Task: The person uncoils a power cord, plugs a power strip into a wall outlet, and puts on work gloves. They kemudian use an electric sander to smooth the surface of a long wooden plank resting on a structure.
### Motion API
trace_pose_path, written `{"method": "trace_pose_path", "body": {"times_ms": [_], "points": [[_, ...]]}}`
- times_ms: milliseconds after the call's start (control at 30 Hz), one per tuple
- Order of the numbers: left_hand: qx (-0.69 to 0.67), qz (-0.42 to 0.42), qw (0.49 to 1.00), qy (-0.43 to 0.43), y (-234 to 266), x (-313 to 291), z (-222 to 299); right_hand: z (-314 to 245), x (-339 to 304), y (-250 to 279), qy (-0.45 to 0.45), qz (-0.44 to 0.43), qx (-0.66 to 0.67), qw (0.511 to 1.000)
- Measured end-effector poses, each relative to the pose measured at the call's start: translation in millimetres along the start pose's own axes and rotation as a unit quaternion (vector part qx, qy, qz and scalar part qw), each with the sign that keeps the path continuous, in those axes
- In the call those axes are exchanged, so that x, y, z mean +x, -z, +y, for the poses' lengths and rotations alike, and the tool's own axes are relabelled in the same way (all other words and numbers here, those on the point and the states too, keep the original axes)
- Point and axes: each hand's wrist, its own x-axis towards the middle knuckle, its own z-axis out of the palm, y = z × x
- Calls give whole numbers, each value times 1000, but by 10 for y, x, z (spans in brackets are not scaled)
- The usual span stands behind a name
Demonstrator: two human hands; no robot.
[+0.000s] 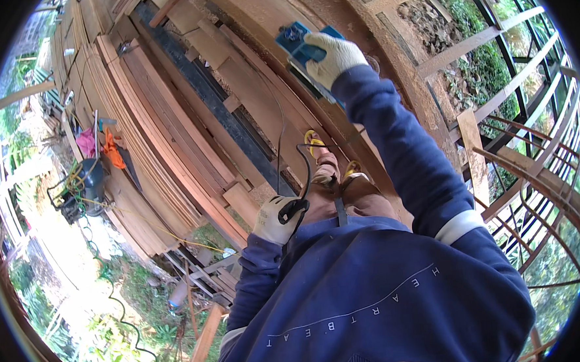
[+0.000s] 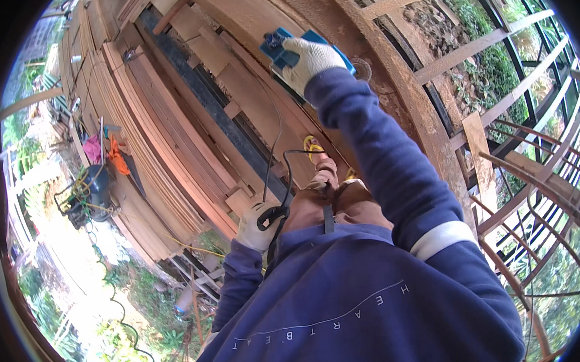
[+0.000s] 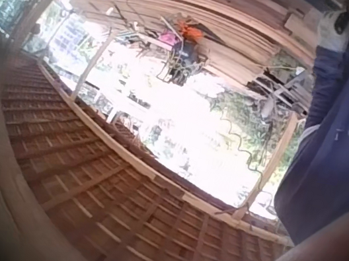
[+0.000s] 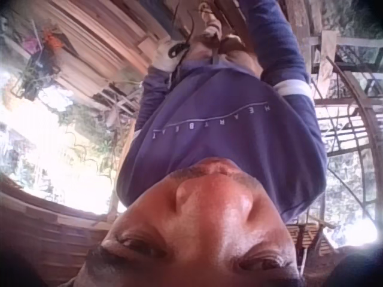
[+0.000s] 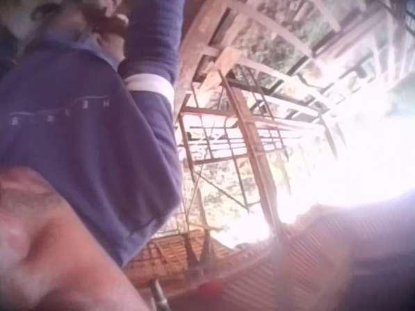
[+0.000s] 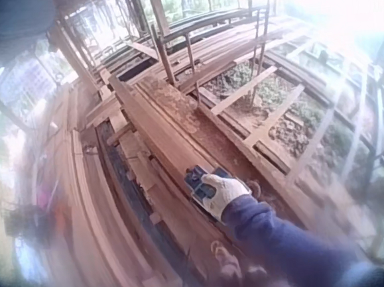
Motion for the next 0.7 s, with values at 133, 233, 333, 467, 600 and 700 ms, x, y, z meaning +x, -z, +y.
{"method": "trace_pose_path", "body": {"times_ms": [133,233,333,467,600,700], "points": [[10,-25,999,-46,-123,67,62,401,-1153,313,7,24,57,998],[15,-57,998,-20,-296,92,184,669,-2107,647,-21,15,69,997],[26,-122,991,-55,-517,176,317,876,-3078,1046,-138,-48,79,986],[58,-220,969,-95,-791,298,474,1111,-3955,1423,-187,-76,95,975],[61,-251,960,-106,-928,325,537,1284,-4261,1478,-144,-47,85,985],[64,-256,960,-94,-930,363,469,1319,-4220,1412,-142,-49,89,985]]}}
